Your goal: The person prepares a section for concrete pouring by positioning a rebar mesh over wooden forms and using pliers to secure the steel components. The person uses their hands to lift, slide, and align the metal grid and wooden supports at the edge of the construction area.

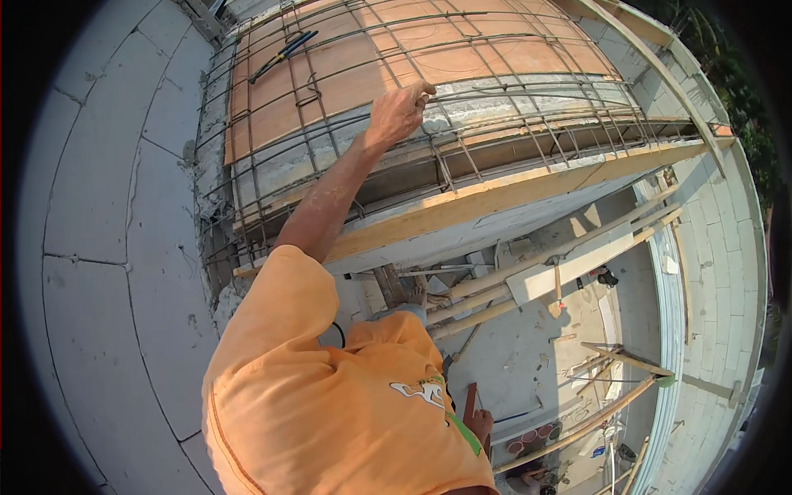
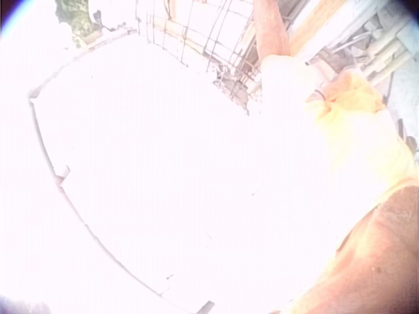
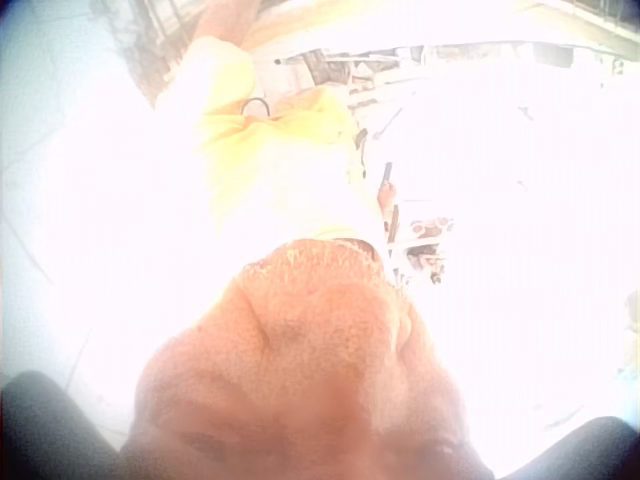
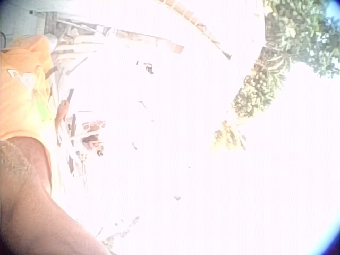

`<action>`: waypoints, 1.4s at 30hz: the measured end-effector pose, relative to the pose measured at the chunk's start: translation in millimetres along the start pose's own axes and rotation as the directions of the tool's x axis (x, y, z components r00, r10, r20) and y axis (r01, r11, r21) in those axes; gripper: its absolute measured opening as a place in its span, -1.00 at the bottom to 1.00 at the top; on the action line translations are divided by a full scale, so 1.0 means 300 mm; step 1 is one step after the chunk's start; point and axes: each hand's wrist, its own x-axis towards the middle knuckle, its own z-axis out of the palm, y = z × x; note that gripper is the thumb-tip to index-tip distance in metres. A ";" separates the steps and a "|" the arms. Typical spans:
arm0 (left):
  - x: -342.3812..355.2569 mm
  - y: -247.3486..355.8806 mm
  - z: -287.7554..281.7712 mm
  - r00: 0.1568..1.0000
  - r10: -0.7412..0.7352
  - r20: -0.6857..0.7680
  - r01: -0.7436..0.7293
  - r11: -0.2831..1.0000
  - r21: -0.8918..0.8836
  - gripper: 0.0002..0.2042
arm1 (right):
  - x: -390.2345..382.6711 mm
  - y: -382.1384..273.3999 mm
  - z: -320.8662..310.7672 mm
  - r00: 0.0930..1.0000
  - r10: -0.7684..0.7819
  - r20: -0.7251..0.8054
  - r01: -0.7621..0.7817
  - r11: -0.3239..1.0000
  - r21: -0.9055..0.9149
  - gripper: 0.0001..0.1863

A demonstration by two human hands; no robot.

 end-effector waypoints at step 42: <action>-0.171 0.464 -0.012 0.755 0.653 -0.051 -0.652 0.741 -0.163 -0.54 | -0.117 -0.752 -0.216 0.768 -0.448 -0.457 0.572 0.801 0.176 -0.75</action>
